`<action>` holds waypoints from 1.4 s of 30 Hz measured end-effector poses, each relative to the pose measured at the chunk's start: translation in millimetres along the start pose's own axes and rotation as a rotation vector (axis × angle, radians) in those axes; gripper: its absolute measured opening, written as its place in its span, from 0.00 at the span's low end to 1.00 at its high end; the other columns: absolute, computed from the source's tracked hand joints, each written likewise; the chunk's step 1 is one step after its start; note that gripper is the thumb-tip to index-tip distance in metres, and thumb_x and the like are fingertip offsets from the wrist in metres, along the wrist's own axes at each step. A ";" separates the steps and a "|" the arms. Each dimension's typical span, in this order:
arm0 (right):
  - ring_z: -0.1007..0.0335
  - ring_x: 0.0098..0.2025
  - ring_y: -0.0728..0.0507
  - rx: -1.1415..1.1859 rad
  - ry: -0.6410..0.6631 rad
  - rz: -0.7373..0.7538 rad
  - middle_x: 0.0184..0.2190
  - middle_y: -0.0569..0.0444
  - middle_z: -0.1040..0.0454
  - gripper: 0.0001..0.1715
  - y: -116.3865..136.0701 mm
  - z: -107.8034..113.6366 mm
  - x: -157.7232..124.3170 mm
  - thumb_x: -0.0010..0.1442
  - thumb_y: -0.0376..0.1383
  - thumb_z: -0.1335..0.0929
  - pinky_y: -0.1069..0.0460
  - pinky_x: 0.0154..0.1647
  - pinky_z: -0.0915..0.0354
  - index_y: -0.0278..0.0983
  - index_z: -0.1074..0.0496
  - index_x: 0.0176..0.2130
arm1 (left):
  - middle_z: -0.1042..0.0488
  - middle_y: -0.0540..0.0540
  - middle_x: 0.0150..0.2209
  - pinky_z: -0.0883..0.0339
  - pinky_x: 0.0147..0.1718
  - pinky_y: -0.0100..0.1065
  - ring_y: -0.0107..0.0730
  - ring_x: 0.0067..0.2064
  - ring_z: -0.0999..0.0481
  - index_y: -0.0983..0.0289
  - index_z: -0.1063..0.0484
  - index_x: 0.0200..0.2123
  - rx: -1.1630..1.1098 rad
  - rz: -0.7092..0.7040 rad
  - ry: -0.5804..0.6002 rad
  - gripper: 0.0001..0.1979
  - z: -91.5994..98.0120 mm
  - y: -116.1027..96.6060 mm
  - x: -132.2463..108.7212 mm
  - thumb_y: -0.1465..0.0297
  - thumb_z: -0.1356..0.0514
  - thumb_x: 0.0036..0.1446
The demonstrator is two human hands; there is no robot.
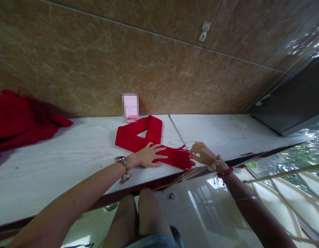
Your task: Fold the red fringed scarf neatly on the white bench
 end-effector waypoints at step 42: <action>0.35 0.31 0.47 -0.032 0.111 0.279 0.25 0.52 0.28 0.13 73.5 -14.0 30.5 0.55 0.29 0.41 0.50 0.40 0.45 0.35 0.30 0.25 | 0.45 0.58 0.60 0.54 0.50 0.55 0.51 0.60 0.48 0.50 0.40 0.55 0.041 0.036 -0.097 0.22 -1.8 -3.5 -1.8 0.57 0.49 0.56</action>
Point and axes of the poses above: each hand's wrist, its own x-axis towards the middle knuckle, its own z-axis out of the back of the hand, y = z × x, the point moved 2 cm from there along x, towards the middle knuckle
